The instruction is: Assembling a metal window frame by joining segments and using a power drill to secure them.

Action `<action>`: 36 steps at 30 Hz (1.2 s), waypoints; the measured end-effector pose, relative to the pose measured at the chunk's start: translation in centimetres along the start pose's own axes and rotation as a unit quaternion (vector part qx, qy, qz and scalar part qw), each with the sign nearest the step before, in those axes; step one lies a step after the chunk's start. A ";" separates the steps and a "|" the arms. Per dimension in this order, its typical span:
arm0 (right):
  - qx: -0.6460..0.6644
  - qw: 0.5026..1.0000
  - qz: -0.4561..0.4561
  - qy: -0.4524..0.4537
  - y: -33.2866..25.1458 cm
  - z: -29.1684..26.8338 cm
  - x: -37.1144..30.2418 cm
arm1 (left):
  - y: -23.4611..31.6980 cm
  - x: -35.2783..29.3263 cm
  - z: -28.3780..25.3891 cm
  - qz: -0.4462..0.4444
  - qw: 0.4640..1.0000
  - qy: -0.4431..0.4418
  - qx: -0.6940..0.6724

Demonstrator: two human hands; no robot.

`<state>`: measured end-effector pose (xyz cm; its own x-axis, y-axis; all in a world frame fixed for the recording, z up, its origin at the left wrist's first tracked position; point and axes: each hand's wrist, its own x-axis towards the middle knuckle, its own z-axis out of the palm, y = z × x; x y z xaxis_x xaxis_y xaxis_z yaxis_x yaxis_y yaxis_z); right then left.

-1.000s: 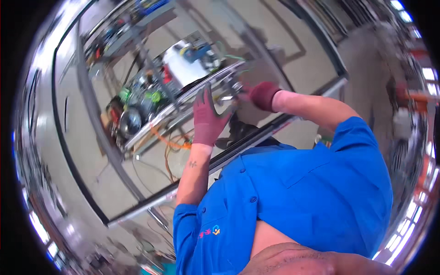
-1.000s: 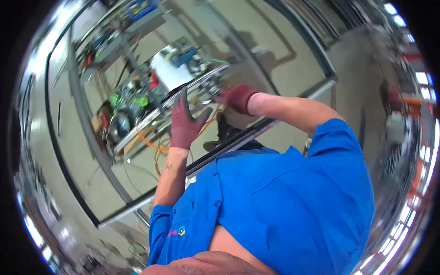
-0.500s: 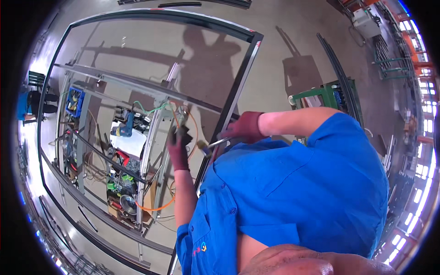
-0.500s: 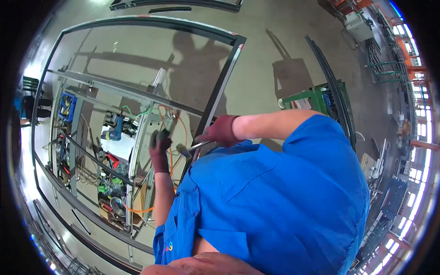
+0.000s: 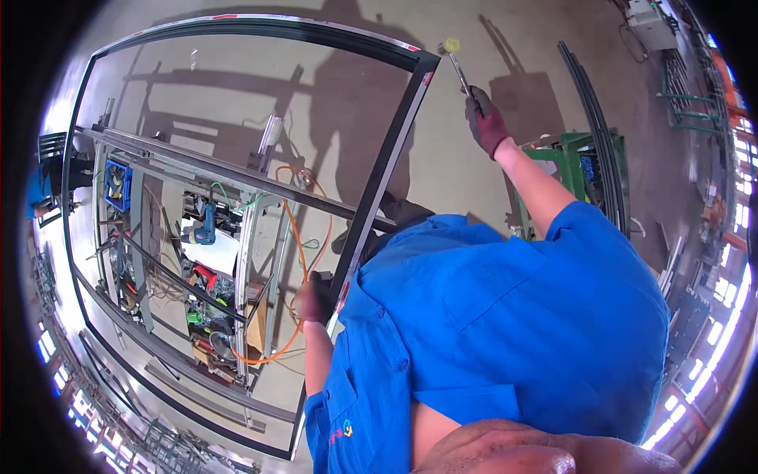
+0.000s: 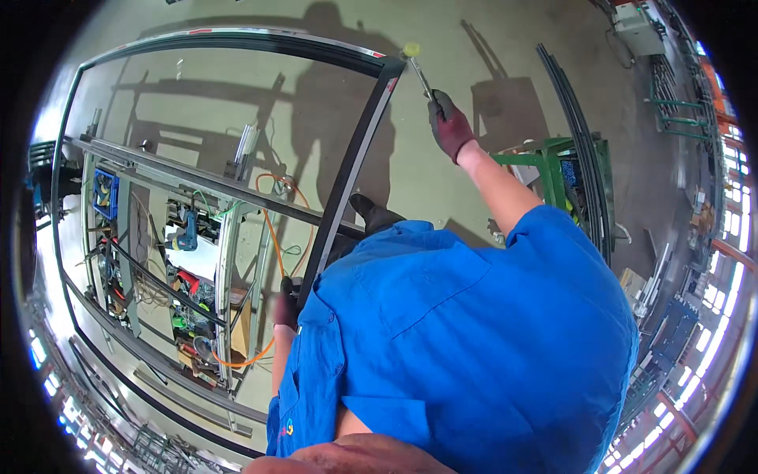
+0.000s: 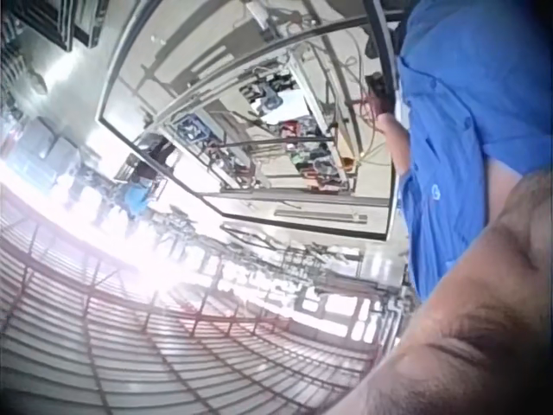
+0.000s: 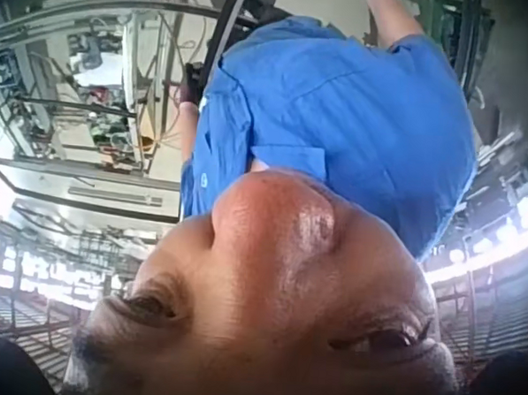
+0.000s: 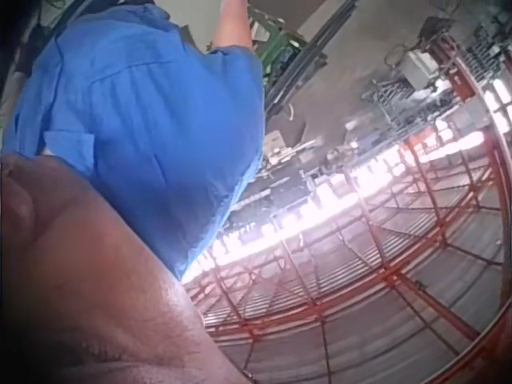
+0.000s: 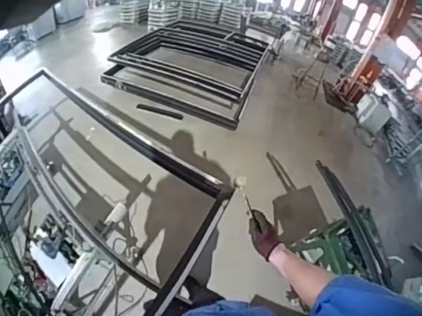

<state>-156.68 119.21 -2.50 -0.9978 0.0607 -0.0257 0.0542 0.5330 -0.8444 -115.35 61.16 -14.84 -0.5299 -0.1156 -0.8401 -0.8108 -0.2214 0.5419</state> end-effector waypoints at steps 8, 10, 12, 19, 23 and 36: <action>0.006 0.997 0.062 -0.039 1.0 -1.4 2.9 | 0.1 0.0 1.2 0.043 0.983 0.035 0.172; -0.051 0.995 -0.075 0.049 -1.0 -1.0 2.7 | -3.3 1.3 -1.0 0.009 0.993 0.028 0.111; -0.139 0.990 -0.038 0.014 -2.0 -0.8 2.8 | -6.1 1.8 -1.7 0.111 0.973 0.043 0.199; -0.129 0.990 0.053 -0.022 0.8 -2.4 7.1 | -0.2 0.5 1.1 0.108 0.982 0.037 0.148; -0.068 0.986 0.152 -0.020 -2.1 -0.6 8.4 | -3.2 -1.0 0.5 0.253 0.922 0.053 0.287; 0.205 0.925 0.312 0.068 -0.1 4.6 15.0 | -0.4 -0.9 2.2 0.204 0.955 0.040 0.213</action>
<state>-171.80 116.13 -5.24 -0.7614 0.3690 -0.5330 0.5715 -0.0059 -0.8206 -115.07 63.50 -14.30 -0.8169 -0.1848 -0.5464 -0.5768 0.2704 0.7709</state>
